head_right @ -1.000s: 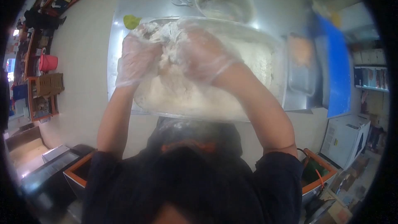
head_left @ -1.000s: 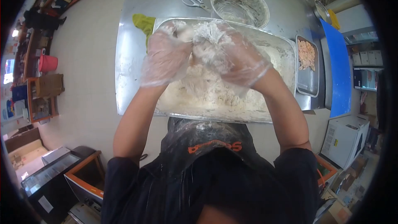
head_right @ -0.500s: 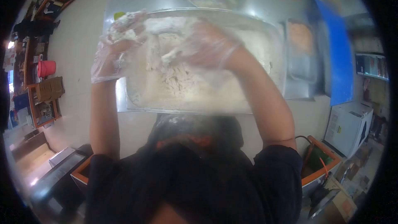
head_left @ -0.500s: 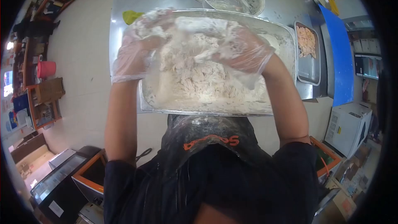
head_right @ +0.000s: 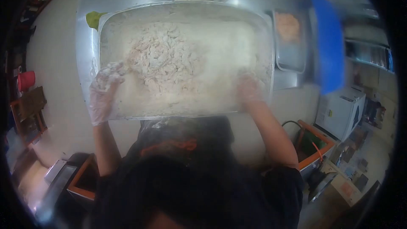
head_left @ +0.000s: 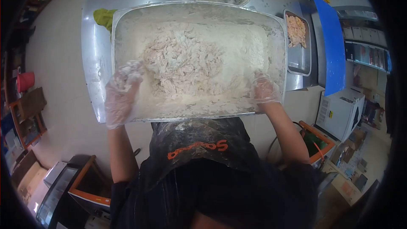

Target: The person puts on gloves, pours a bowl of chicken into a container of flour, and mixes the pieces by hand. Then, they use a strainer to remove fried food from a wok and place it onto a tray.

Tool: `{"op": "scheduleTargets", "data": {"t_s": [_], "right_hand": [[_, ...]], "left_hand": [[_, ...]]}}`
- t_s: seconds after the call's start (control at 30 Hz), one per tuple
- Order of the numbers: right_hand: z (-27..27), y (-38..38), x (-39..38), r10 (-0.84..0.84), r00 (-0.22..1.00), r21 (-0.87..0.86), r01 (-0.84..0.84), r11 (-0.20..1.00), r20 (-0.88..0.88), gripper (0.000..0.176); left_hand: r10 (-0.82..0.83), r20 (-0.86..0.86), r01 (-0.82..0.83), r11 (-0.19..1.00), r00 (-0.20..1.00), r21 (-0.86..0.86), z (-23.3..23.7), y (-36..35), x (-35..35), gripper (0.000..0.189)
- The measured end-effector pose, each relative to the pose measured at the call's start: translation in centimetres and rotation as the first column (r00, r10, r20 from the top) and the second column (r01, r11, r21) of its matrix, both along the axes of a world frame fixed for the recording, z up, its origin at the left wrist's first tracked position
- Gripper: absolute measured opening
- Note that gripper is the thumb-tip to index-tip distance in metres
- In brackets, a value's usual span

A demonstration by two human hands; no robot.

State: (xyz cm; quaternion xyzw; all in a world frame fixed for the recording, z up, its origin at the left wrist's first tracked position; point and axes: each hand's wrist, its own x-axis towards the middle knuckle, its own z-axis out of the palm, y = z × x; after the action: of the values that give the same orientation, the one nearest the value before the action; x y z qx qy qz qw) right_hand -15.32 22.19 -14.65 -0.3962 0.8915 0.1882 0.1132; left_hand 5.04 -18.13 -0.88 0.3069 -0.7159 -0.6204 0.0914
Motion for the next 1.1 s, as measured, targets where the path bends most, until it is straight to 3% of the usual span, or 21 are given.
{"op": "scheduleTargets", "data": {"t_s": [0.07, 0.13, 0.23, 0.33, 0.37, 0.47, 0.57, 0.67, 0.7, 0.8, 0.9, 1.0, 1.1], "right_hand": [[1.3, -2.0, 0.6, 0.083, 0.996, -0.140, -0.076, 0.987, 0.042, 0.053], [1.5, -3.5, 0.6, 0.091, 0.986, -0.139, -0.072, 0.988, 0.137, 0.054], [1.2, -4.8, 0.1, -0.162, 0.914, 0.181, 0.099, 0.978, 0.371, 0.056], [2.2, -5.7, -0.9, -0.313, 0.823, 0.291, 0.190, 0.938, 0.474, 0.057], [2.5, -6.1, -1.0, -0.296, 0.805, 0.242, 0.195, 0.951, 0.514, 0.058], [2.1, -8.0, 0.0, -0.042, 0.784, -0.127, 0.153, 0.980, 0.619, 0.055], [2.3, -11.7, 2.7, 0.007, 0.699, -0.098, 0.090, 0.991, 0.715, 0.050], [8.4, -16.7, 1.7, -0.035, 0.618, -0.168, 0.267, 0.949, 0.785, 0.043], [8.3, -17.5, 0.5, 0.045, 0.579, -0.230, 0.252, 0.940, 0.814, 0.039], [13.2, -22.0, -0.1, 0.437, 0.670, -0.508, -0.103, 0.855, 0.600, 0.038], [17.4, -25.7, 0.2, 0.373, 0.585, -0.529, 0.116, 0.841, 0.720, 0.037], [19.0, -27.7, 0.8, 0.396, 0.699, -0.494, -0.070, 0.867, 0.596, 0.040], [19.3, -28.9, 0.3, 0.413, 0.697, -0.400, -0.194, 0.896, 0.586, 0.046]], "left_hand": [[-0.058, 0.022, 0.059, 0.997, 0.998, -0.049, -0.2, 0.8, -0.6, 0.028], [-0.110, 0.077, 0.120, 0.983, 0.991, -0.142, 0.5, 1.0, -1.2, 0.026], [-0.134, 0.103, 0.152, 0.970, 0.986, -0.190, 0.9, 0.6, -1.3, 0.027], [-0.128, 0.030, 0.130, 0.984, 0.991, -0.120, 0.2, 0.1, -0.5, 0.026], [-0.116, 0.042, 0.119, 0.989, 0.992, -0.091, 0.2, -0.1, 0.0, 0.026], [-0.047, 0.032, 0.048, 0.999, 0.998, -0.015, -0.2, 0.1, 0.8, 0.026], [-0.028, -0.006, 0.027, 1.000, 1.000, -0.006, -1.3, 0.2, 1.1, 0.026], [-0.063, 0.040, 0.065, 0.998, 0.997, -0.027, -1.1, 0.2, 1.3, 0.027], [-0.076, 0.071, 0.078, 0.996, 0.995, -0.036, -0.6, 0.1, 1.3, 0.028], [-0.099, 0.416, 0.179, 0.971, 0.904, -0.156, 1.9, -0.3, 0.1, 0.033], [0.029, 0.430, 0.148, 0.917, 0.902, -0.371, 0.0, -0.5, -0.3, 0.038], [0.112, 0.422, 0.090, 0.898, 0.900, -0.430, 0.6, -0.2, -0.9, 0.037], [0.145, 0.383, 0.039, 0.901, 0.912, -0.433, 1.9, -0.1, -1.9, 0.039]]}}
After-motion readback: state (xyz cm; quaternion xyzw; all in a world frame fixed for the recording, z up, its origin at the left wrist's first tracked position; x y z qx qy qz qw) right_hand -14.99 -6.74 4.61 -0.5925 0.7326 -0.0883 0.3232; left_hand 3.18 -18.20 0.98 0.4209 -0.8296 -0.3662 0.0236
